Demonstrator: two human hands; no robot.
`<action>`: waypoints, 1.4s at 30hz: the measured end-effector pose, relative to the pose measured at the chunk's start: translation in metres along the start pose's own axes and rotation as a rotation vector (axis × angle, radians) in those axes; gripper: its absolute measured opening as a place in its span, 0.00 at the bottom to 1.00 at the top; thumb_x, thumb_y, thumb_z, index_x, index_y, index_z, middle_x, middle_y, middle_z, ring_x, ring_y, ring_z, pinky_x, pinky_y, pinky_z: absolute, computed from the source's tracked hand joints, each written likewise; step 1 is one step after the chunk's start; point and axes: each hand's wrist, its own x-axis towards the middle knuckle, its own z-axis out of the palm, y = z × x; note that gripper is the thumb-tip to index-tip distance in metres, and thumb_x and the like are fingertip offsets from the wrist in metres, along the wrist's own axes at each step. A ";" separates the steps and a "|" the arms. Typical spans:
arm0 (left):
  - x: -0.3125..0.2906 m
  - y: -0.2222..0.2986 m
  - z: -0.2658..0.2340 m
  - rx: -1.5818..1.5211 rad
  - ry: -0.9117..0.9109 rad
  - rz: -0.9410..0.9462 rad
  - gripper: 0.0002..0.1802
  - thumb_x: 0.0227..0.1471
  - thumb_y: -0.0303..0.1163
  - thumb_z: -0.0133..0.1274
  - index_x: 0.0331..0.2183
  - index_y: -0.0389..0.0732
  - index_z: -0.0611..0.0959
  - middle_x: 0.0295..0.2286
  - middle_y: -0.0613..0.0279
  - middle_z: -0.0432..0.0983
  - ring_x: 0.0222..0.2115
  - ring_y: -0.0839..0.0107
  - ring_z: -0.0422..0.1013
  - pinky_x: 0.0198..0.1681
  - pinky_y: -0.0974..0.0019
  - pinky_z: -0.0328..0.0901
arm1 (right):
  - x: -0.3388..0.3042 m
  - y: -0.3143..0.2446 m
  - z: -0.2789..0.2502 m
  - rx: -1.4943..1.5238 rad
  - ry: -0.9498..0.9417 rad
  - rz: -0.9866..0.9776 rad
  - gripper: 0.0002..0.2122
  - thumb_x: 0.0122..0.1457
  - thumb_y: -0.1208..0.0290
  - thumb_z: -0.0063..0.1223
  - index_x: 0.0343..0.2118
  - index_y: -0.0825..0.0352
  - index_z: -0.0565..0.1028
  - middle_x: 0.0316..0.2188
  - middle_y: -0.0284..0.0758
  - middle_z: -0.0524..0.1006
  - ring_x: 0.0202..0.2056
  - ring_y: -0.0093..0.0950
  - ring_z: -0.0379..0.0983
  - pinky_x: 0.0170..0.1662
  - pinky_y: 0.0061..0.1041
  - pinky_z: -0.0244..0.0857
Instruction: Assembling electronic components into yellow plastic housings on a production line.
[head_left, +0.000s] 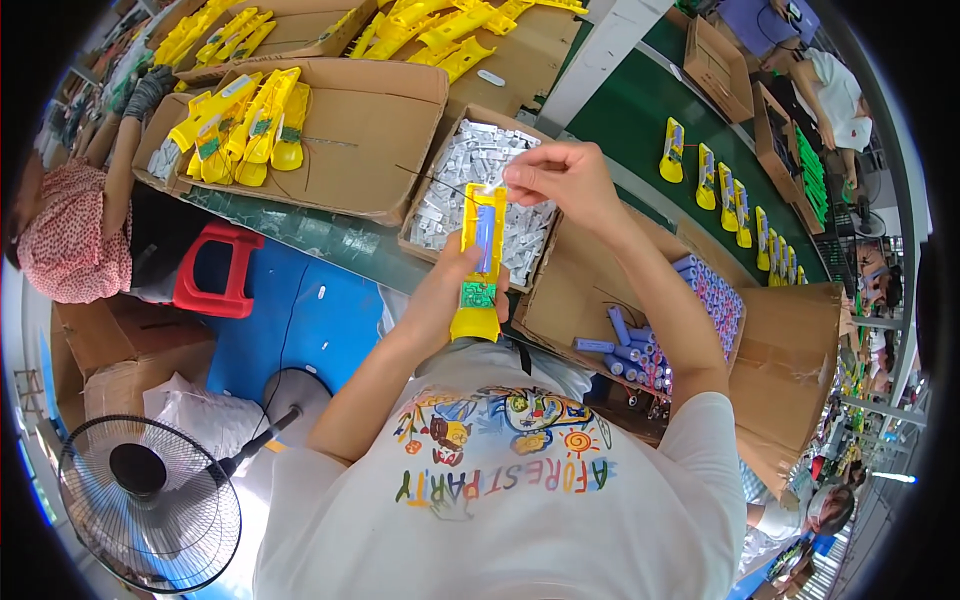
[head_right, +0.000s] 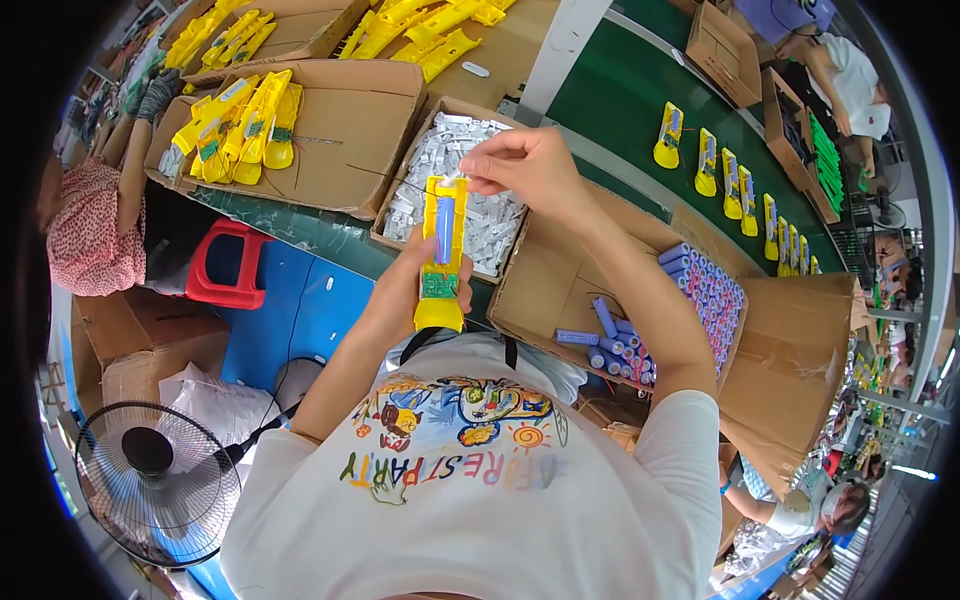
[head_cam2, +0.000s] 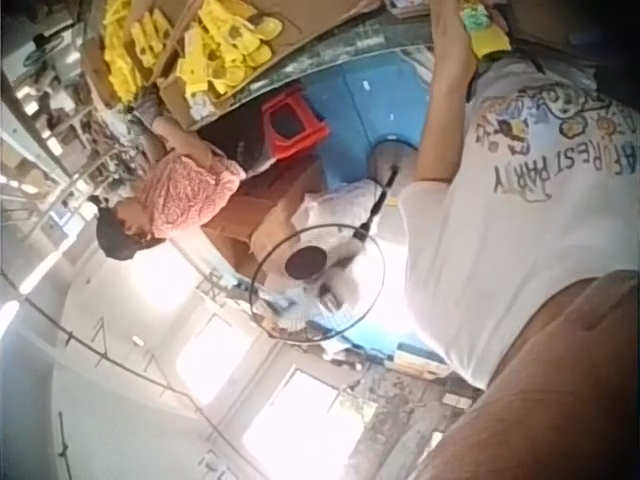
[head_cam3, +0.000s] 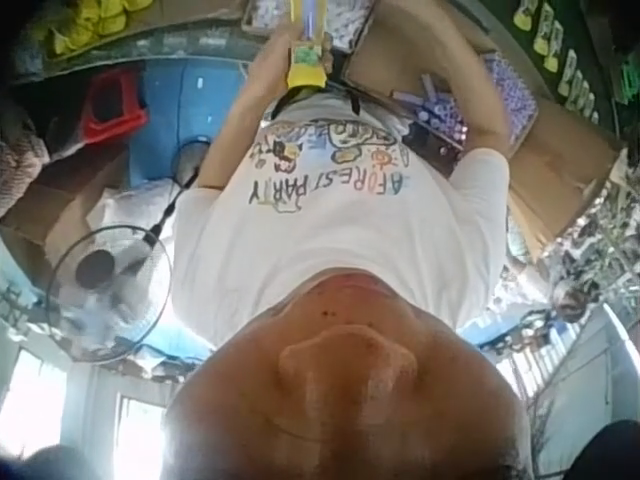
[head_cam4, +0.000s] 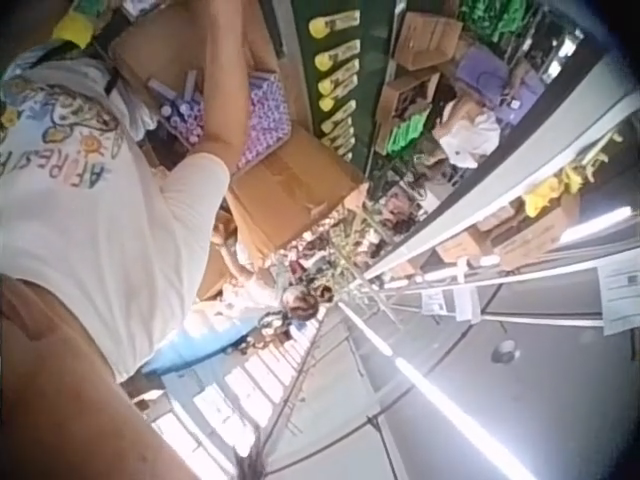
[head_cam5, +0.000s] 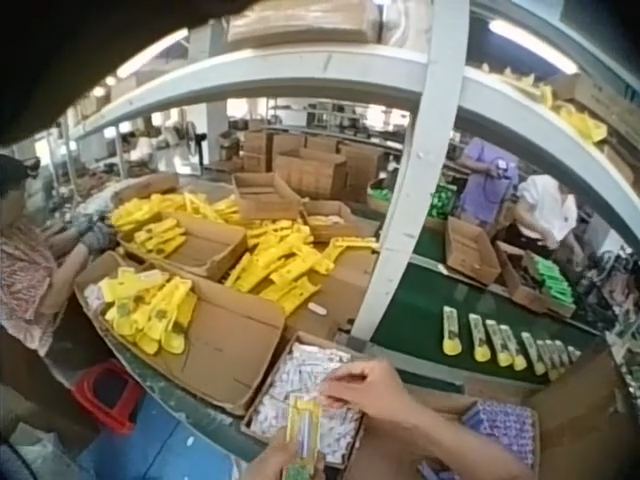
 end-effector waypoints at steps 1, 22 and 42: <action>0.002 0.000 0.001 0.133 0.003 0.043 0.17 0.61 0.42 0.40 0.48 0.46 0.60 0.27 0.60 0.69 0.21 0.70 0.70 0.26 0.67 0.68 | -0.003 0.001 0.001 -0.001 -0.003 -0.001 0.07 0.54 0.73 0.60 0.33 0.71 0.78 0.25 0.31 0.79 0.24 0.15 0.72 0.26 0.14 0.65; 0.046 0.219 -0.125 1.519 1.230 1.145 0.09 0.49 0.25 0.50 0.35 0.37 0.80 0.30 0.51 0.78 0.32 0.56 0.75 0.36 0.60 0.68 | 0.134 0.069 -0.406 -1.332 0.979 -0.047 0.12 0.63 0.64 0.42 0.41 0.62 0.76 0.36 0.42 0.78 0.39 0.39 0.75 0.42 0.32 0.67; 0.045 0.172 -0.131 2.266 0.973 1.042 0.27 0.50 0.33 0.55 0.49 0.31 0.66 0.39 0.44 0.72 0.38 0.52 0.71 0.42 0.58 0.68 | -0.039 -0.024 -0.113 -0.871 0.074 -0.320 0.07 0.57 0.79 0.50 0.39 0.67 0.75 0.46 0.37 0.72 0.44 0.28 0.71 0.41 0.21 0.64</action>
